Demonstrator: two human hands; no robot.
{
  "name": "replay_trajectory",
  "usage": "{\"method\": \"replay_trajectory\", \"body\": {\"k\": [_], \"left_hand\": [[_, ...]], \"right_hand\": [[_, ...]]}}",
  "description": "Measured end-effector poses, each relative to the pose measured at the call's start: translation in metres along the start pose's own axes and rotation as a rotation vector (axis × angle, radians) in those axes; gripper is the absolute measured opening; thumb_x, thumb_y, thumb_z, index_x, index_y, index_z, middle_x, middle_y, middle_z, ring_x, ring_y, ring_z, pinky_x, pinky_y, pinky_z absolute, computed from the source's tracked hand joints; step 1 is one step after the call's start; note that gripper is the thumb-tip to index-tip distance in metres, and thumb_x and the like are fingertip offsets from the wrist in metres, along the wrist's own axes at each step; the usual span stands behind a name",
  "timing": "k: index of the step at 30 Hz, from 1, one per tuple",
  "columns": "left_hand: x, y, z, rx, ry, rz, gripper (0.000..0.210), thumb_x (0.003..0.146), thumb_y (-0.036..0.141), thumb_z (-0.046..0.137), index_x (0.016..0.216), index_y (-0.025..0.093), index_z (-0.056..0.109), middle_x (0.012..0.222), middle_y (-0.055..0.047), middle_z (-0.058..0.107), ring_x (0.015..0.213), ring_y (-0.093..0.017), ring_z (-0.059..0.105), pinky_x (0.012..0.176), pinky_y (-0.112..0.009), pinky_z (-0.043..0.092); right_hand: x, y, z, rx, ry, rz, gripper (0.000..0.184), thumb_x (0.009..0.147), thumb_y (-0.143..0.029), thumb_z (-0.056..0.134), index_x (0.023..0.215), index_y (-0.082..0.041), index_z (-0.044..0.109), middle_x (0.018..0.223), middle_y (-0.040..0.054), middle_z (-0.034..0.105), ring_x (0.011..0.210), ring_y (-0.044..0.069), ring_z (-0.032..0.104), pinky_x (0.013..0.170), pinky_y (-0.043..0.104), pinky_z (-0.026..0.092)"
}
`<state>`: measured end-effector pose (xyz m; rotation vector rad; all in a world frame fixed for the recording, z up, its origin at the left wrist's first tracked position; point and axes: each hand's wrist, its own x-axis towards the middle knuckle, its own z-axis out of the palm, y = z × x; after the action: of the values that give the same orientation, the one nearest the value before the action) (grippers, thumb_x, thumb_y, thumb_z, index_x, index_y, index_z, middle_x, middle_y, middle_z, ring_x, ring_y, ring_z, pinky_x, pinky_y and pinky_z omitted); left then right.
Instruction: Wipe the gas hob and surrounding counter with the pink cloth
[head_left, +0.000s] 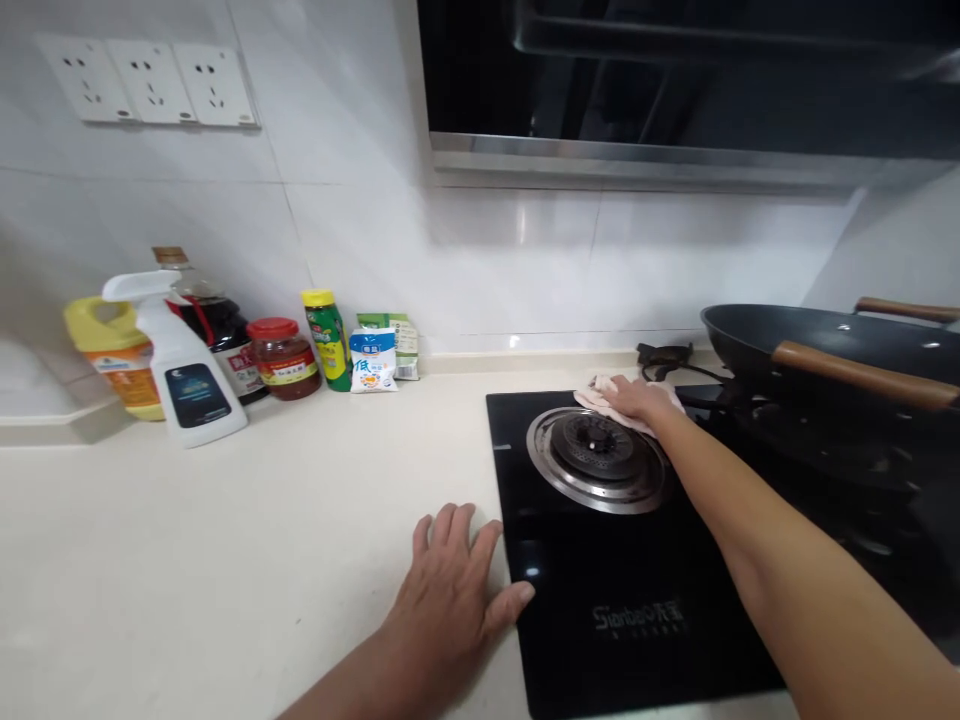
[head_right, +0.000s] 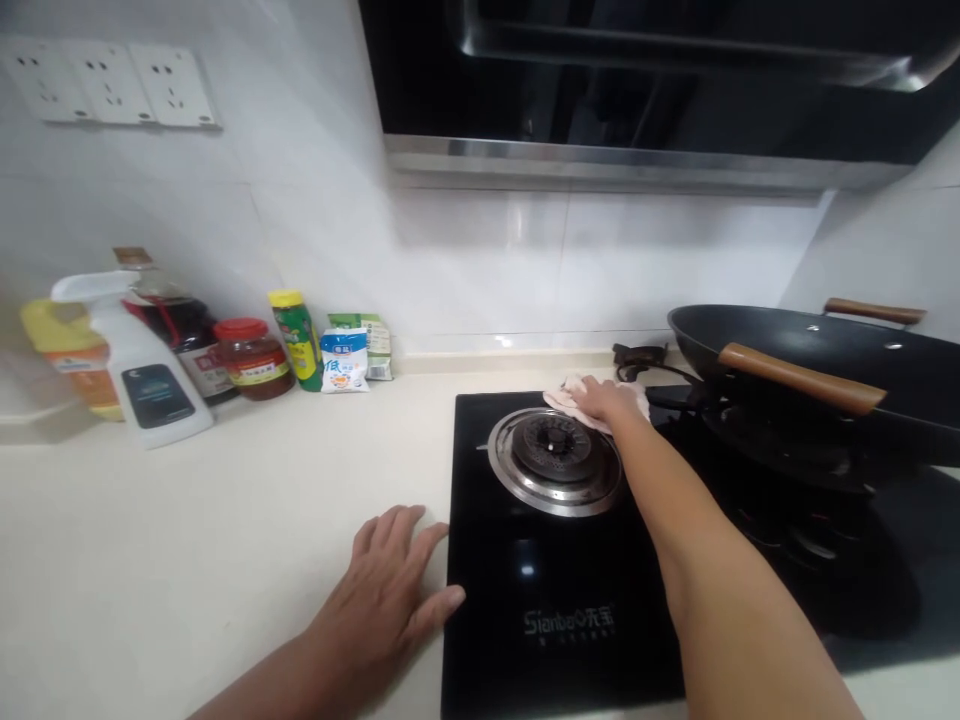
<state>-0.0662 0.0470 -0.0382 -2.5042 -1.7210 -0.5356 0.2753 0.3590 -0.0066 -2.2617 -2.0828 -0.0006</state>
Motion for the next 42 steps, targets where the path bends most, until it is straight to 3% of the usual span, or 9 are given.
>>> {"method": "replay_trajectory", "body": {"k": [3, 7, 11, 15, 23, 28, 31, 36, 42], "left_hand": [[0.0, 0.003, -0.003, -0.03, -0.036, -0.019, 0.064, 0.098, 0.063, 0.039, 0.148, 0.023, 0.047, 0.14, -0.017, 0.052, 0.132, -0.038, 0.044, 0.11, -0.069, 0.034], [0.002, 0.005, -0.005, -0.054, -0.051, -0.039, 0.064, 0.099, 0.062, 0.04, 0.151, 0.025, 0.043, 0.139, -0.015, 0.052, 0.13, -0.038, 0.044, 0.11, -0.069, 0.032], [0.005, 0.005, -0.003, -0.094, -0.037, -0.06, 0.068, 0.095, 0.064, 0.046, 0.152, 0.027, 0.043, 0.136, -0.016, 0.054, 0.124, -0.039, 0.048, 0.107, -0.068, 0.034], [0.007, 0.004, -0.005, -0.16, -0.032, -0.085, 0.074, 0.095, 0.067, 0.045, 0.156, 0.027, 0.036, 0.145, -0.019, 0.048, 0.131, -0.041, 0.044, 0.11, -0.068, 0.03], [0.008, 0.001, -0.01, -0.284, -0.02, -0.181, 0.08, 0.095, 0.072, 0.034, 0.159, 0.023, 0.03, 0.158, -0.021, 0.033, 0.147, -0.039, 0.027, 0.116, -0.065, 0.024], [0.015, -0.003, -0.005, -0.364, 0.085, -0.276, 0.072, 0.097, 0.066, 0.038, 0.156, 0.026, 0.03, 0.156, -0.019, 0.032, 0.147, -0.037, 0.025, 0.116, -0.064, 0.022], [0.022, -0.009, -0.004, -0.442, 0.175, -0.346, 0.067, 0.097, 0.063, 0.042, 0.153, 0.029, 0.032, 0.154, -0.017, 0.031, 0.145, -0.036, 0.028, 0.114, -0.062, 0.028], [0.031, -0.031, -0.005, -0.514, 0.335, -0.379, 0.058, 0.098, 0.054, 0.045, 0.146, 0.023, 0.04, 0.141, -0.017, 0.039, 0.14, -0.032, 0.035, 0.115, -0.055, 0.031], [0.033, -0.044, 0.002, -0.483, 0.372, -0.365, 0.057, 0.098, 0.054, 0.045, 0.144, 0.02, 0.043, 0.133, -0.015, 0.047, 0.137, -0.032, 0.041, 0.116, -0.053, 0.03]], "right_hand": [[0.01, -0.013, -0.001, 0.002, -0.071, 0.006, 0.068, 0.095, -0.068, 0.029, 0.148, -0.027, 0.041, 0.143, 0.0213, 0.05, 0.127, 0.041, 0.052, 0.102, 0.06, 0.037], [0.005, -0.036, -0.003, 0.017, -0.118, -0.053, 0.062, 0.097, -0.059, 0.038, 0.148, -0.025, 0.04, 0.143, 0.0212, 0.049, 0.124, 0.038, 0.055, 0.1, 0.055, 0.041], [-0.003, -0.079, -0.004, 0.042, -0.113, -0.182, 0.056, 0.098, -0.054, 0.049, 0.144, -0.022, 0.045, 0.139, 0.0149, 0.052, 0.122, 0.03, 0.055, 0.103, 0.051, 0.043], [-0.009, -0.127, -0.004, 0.061, -0.099, -0.329, 0.051, 0.097, -0.048, 0.059, 0.138, -0.02, 0.051, 0.136, 0.0108, 0.054, 0.119, 0.027, 0.056, 0.102, 0.052, 0.047], [-0.049, -0.192, -0.004, 0.139, -0.031, -0.639, 0.046, 0.098, -0.046, 0.056, 0.136, -0.02, 0.054, 0.139, 0.0107, 0.054, 0.123, 0.026, 0.054, 0.105, 0.05, 0.044], [-0.095, -0.2, -0.002, 0.137, 0.025, -0.777, 0.042, 0.098, -0.035, 0.051, 0.138, -0.021, 0.054, 0.141, 0.0111, 0.053, 0.13, 0.026, 0.048, 0.11, 0.041, 0.035], [-0.127, -0.198, -0.001, 0.135, 0.052, -0.847, 0.049, 0.093, -0.042, 0.057, 0.136, -0.019, 0.055, 0.136, 0.0142, 0.054, 0.126, 0.03, 0.049, 0.108, 0.043, 0.035], [-0.189, -0.179, -0.004, 0.168, 0.08, -0.973, 0.058, 0.086, -0.057, 0.065, 0.128, -0.018, 0.06, 0.128, 0.014, 0.057, 0.12, 0.03, 0.05, 0.105, 0.045, 0.036], [-0.28, -0.138, -0.006, 0.3, 0.112, -1.064, 0.041, 0.077, -0.035, 0.075, 0.112, -0.021, 0.061, 0.112, 0.0066, 0.061, 0.11, 0.025, 0.053, 0.098, 0.039, 0.039]]}}
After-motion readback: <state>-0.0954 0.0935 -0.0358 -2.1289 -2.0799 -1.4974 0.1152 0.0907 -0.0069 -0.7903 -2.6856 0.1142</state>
